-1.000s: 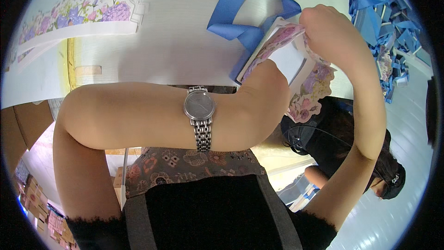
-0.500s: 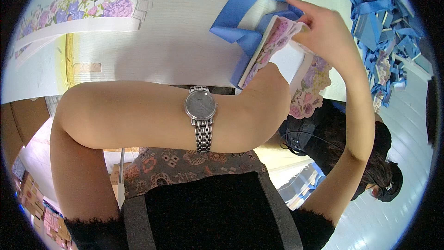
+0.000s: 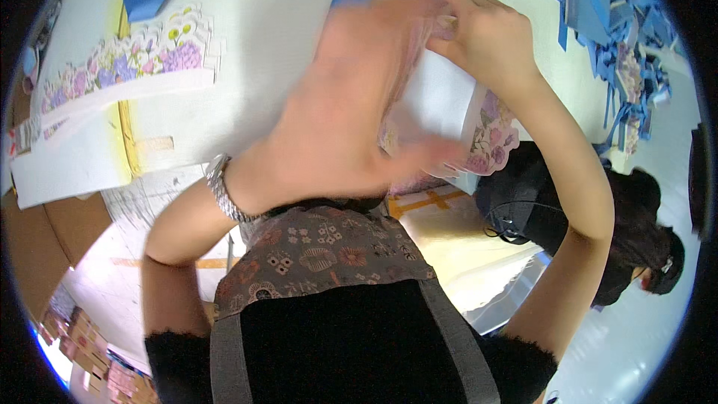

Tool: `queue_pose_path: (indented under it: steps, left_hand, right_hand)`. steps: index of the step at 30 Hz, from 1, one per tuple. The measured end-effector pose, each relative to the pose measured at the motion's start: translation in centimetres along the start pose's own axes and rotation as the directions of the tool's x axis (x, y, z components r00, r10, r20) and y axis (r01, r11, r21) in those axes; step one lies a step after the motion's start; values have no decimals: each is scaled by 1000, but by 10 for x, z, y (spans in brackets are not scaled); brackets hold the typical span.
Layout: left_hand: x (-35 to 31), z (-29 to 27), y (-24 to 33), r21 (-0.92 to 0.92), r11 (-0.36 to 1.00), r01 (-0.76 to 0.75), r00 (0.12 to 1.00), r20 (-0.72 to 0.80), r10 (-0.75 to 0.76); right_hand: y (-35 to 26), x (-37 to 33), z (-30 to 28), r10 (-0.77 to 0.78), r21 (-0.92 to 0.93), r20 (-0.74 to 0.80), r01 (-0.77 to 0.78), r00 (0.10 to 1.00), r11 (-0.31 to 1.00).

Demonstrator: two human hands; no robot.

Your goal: The person assembles small decorative boxes by inserting floral-patterned paper inserts into white boxes and tying them with blue ribbons. The person handles the boxes and ribbons by hand, repeatedly placing inserts and securing ribbons on each unit.

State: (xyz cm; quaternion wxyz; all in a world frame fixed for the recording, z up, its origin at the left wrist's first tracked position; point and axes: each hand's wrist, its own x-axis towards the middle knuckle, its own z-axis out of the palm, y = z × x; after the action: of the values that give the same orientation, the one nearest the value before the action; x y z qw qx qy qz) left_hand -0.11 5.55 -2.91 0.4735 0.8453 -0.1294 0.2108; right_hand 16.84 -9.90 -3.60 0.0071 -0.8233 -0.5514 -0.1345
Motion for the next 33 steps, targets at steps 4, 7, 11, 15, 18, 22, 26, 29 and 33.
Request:
queue_pose_path:
  steps: [4, 7, 11, 15, 18, 22, 26, 29, 33]
  left_hand:
    - [4, 28, -38, -142, 946, 293, 954, 104, -280]
    - [4, 35, -53, -86, 970, 229, 964, 161, -213]
    - [-4, 50, -60, -445, 851, 279, 960, 157, -233]
    - [0, 63, -51, -677, 659, 327, 936, 136, -325]
    - [2, 63, -54, -579, 735, 352, 932, 148, -330]
    - [-2, 71, -54, -473, 843, 257, 960, 24, -279]
    - [2, 65, -56, -314, 918, 241, 969, 30, -244]
    - [3, 62, -60, -163, 962, 218, 976, 33, -215]
    - [5, 64, -53, -184, 945, 271, 962, 15, -273]
  right_hand:
    - [-10, 1, -24, -34, -10, -146, 33, 989, 999]
    - [-31, -12, -73, 241, 399, 221, -312, 945, 862]
    - [-36, -30, -39, 233, 521, 852, -803, 469, -288]
    - [-63, -10, -15, 134, 569, 753, -536, 644, -624]
    - [-48, -11, -13, -5, 683, 676, -629, 737, -372]
    - [-56, -5, -22, 56, 524, 819, -705, 571, -478]
    - [-38, -7, -11, -65, 514, 803, -743, 592, -428]
    - [-26, -19, -48, 236, 441, 470, -457, 851, 772]
    - [12, -34, -53, 163, 44, -59, -161, 985, 986]
